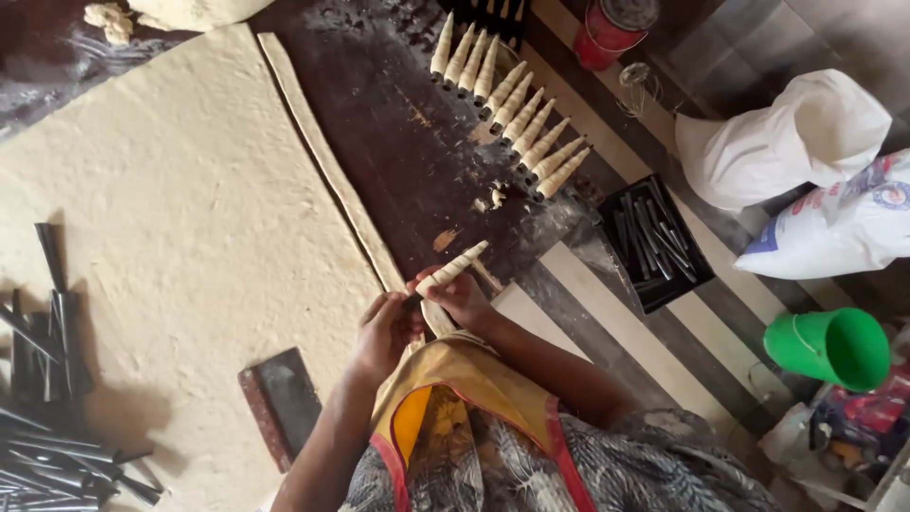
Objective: The person cuts strips from a large sheet of dough and wraps each strip in a spiral around a black cone-shaped metal mold, then sets the finished wrapped mold on the table with a growing row of others. They repeat this cycle, occasionally trimming dough with a knife and using a dough scraper.
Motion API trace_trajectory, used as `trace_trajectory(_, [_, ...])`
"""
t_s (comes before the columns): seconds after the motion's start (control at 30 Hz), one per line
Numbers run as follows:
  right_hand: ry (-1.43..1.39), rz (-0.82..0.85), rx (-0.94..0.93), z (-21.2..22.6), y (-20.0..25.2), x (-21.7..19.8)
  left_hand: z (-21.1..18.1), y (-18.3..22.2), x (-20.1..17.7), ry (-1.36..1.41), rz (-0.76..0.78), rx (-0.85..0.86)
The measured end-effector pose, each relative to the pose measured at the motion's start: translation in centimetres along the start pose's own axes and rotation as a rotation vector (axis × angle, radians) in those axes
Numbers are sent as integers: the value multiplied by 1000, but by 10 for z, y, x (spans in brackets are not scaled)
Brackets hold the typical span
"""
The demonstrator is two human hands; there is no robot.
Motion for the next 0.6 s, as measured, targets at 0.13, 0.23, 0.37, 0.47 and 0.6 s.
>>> trace_trajectory(0.13, [71,0,43,-9,2,-3,-2,-3,-6,-205,42,356])
trace_trajectory(0.23, [-115,54,48,-2,-1,7,-8,1,3,-86,-2,133])
trace_trajectory(0.37, [156,-11,63,5,-1,8,3,-10,-17,-263,-87,228])
trace_trajectory(0.47, [82,5,90,-1,-2,8,-14,2,1,-217,-55,221])
trace_trajectory(0.6, [71,36,11,-13,-4,0,7,-11,-20,-114,-20,321])
Point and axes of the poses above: each hand's wrist, its own y-axis away from the middle knuckle, its own x-axis out of the palm, z = x × y, the point moved 5 cm from there along -y, towards the middle knuckle, and after that the axes turned 8 degrees about -y, right-handed, at the moved point
